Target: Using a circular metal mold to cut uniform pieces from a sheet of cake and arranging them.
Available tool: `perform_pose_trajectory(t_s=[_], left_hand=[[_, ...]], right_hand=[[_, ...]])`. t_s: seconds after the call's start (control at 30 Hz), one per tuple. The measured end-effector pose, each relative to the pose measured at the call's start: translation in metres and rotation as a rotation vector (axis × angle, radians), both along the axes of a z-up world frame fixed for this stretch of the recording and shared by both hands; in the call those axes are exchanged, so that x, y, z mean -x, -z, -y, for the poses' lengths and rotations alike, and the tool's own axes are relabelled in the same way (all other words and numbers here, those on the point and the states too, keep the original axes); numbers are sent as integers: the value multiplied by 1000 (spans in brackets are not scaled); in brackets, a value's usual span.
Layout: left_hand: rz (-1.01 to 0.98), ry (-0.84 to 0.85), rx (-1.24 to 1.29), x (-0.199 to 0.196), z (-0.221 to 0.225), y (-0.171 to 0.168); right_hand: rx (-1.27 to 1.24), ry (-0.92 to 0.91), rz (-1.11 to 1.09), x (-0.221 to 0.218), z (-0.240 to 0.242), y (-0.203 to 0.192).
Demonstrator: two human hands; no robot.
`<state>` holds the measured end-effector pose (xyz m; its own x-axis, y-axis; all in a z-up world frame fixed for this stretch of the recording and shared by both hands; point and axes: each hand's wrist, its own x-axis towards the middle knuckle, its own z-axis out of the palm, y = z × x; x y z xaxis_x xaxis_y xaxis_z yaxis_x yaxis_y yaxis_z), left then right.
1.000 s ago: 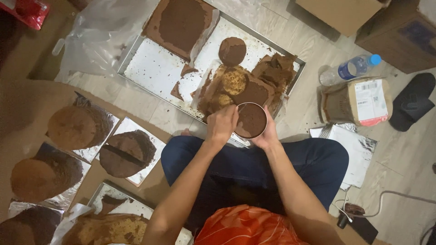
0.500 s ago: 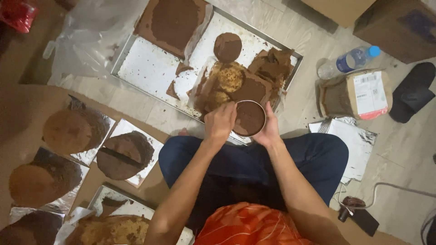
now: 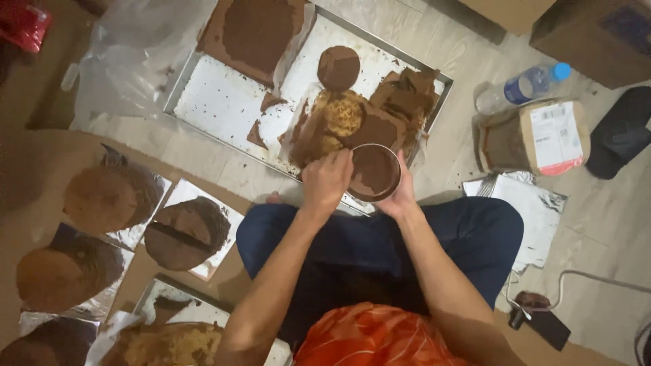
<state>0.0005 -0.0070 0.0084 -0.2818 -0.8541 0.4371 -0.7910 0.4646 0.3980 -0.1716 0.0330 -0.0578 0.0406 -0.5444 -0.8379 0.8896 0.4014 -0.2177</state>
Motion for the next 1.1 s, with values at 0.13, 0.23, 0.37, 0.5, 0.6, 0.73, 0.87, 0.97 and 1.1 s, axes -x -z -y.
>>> perform_pose_trajectory(t_s=[0.13,0.23,0.37,0.5,0.6,0.73,0.87,0.97,1.1], left_hand=[[-220,-52,-51,-23,14,-8],[-430,-218,-223,-52,29,2],[-545,-454,-208,-84,47,16],[-616,-535,-277,-89,56,25],[-647,-540,-385,-90,63,24],[-699,-617,-403,-94,70,19],[-838,-620,-427,-99,73,13],[-864,-587,-389,-101,76,6],[-856,-591,-383,-102,78,11]], right_hand=[[27,-32,-44,-7,7,-28],[81,-77,-81,4,8,-19],[101,-127,-213,34,35,18],[159,-208,-338,49,90,27],[232,-286,-401,61,134,67],[242,-368,-465,37,194,61],[276,-361,-460,25,230,77],[286,-380,-402,1,236,52],[302,-444,-445,-8,239,49]])
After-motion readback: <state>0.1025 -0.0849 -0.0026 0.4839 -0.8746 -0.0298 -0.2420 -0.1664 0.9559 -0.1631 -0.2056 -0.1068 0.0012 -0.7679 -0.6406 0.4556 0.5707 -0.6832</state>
